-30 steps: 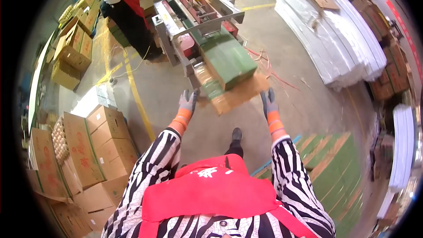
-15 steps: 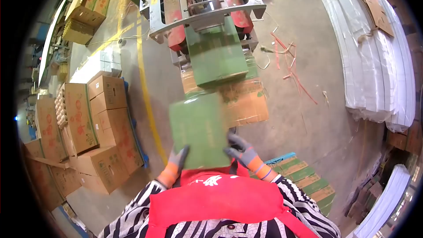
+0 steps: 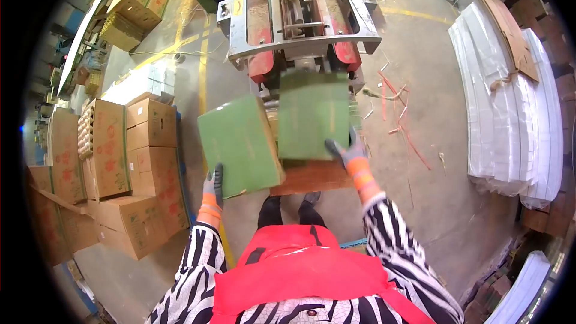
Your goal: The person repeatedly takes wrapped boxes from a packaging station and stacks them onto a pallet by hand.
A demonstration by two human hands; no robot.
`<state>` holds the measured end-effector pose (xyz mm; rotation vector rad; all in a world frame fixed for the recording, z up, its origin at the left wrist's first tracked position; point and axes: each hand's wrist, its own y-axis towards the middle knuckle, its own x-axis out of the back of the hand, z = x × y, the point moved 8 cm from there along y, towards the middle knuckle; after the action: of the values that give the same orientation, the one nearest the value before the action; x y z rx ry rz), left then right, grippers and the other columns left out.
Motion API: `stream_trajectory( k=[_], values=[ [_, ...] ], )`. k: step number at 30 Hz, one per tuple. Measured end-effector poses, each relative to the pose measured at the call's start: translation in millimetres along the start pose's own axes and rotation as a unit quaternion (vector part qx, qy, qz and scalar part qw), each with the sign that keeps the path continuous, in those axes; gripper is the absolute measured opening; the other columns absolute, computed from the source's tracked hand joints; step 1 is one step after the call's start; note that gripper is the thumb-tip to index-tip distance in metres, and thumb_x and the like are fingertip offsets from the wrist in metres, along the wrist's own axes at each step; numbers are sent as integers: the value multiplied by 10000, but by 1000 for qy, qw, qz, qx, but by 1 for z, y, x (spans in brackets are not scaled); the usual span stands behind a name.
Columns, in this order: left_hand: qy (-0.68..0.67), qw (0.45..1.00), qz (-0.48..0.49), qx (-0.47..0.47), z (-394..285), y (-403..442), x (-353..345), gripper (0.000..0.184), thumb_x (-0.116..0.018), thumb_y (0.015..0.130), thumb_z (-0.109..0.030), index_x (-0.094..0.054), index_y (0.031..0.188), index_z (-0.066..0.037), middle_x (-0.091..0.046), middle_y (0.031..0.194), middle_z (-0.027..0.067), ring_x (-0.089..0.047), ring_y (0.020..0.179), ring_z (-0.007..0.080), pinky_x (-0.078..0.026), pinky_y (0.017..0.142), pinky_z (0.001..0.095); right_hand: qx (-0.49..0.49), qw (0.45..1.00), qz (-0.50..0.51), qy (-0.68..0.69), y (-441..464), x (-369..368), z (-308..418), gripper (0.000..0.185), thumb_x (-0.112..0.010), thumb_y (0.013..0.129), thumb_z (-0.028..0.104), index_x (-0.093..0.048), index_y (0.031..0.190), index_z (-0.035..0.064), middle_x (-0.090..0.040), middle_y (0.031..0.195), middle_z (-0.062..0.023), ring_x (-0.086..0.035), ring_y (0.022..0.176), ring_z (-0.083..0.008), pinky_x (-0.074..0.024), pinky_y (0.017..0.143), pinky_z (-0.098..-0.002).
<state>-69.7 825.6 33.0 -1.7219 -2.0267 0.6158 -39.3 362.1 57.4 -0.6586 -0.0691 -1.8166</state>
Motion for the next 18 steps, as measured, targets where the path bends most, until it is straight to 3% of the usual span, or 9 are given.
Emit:
stream_trajectory(
  k=[2,4,7,10,11,13,16,18],
  values=[
    [62,997,38,16,-23,0,-11,567,-625,850,-452,-507,1245,-62,-582,1102,42,-563,957,152,-504,814,334,-73,995,39,56,-60,18,-2,865,-790,664,373,-403,1346,6,-553,1239,-170,-543,1116,-263,-411,968,-337],
    [131,987,87,18,-33,-4,-32,588,-677,829,-406,-514,1254,-34,-595,1095,21,-544,960,116,-461,832,271,-108,983,26,144,-113,24,-59,819,-772,703,323,-387,1357,15,-531,1256,-153,-512,1138,-232,-395,978,-319],
    [125,983,131,10,-15,-11,-60,565,-670,840,-366,-499,1265,-36,-593,1122,50,-542,997,128,-452,859,273,-66,990,-47,111,-149,35,-79,811,-764,727,270,-349,1379,24,-489,1295,-136,-475,1171,-224,-381,993,-330],
    [112,983,134,59,-4,-12,-67,539,-676,835,-354,-509,1243,-44,-588,1118,55,-537,1009,134,-448,867,276,-132,961,-56,237,-152,28,-100,754,-753,763,233,-353,1376,52,-519,1250,-96,-498,1112,-158,-433,933,-302],
    [114,981,132,83,0,-14,-65,535,-679,831,-353,-512,1235,-45,-586,1117,56,-535,1012,136,-447,869,277,-125,966,-32,222,-151,27,-99,748,-746,772,235,-347,1379,57,-529,1235,-94,-509,1089,-156,-441,919,-299],
    [119,981,144,44,-6,-16,-70,526,-684,826,-350,-518,1222,-47,-591,1101,53,-540,1000,138,-451,860,276,-111,974,12,195,-143,30,-95,735,-733,790,239,-335,1383,67,-549,1206,-90,-533,1045,-152,-458,891,-293],
    [130,981,140,37,7,-12,-68,489,-683,832,-325,-529,1198,-40,-598,1067,35,-551,945,127,-465,823,270,-226,916,61,325,-138,19,-109,727,-715,807,211,-305,1388,62,-579,1158,-76,-569,981,-150,-481,851,-284],
    [126,984,118,46,16,-11,-62,475,-685,834,-311,-532,1191,-38,-601,1052,28,-557,915,120,-473,800,268,-205,949,62,233,-132,25,-102,736,-717,802,165,-288,1388,50,-592,1143,-73,-587,968,-157,-491,844,-286]
  ],
)
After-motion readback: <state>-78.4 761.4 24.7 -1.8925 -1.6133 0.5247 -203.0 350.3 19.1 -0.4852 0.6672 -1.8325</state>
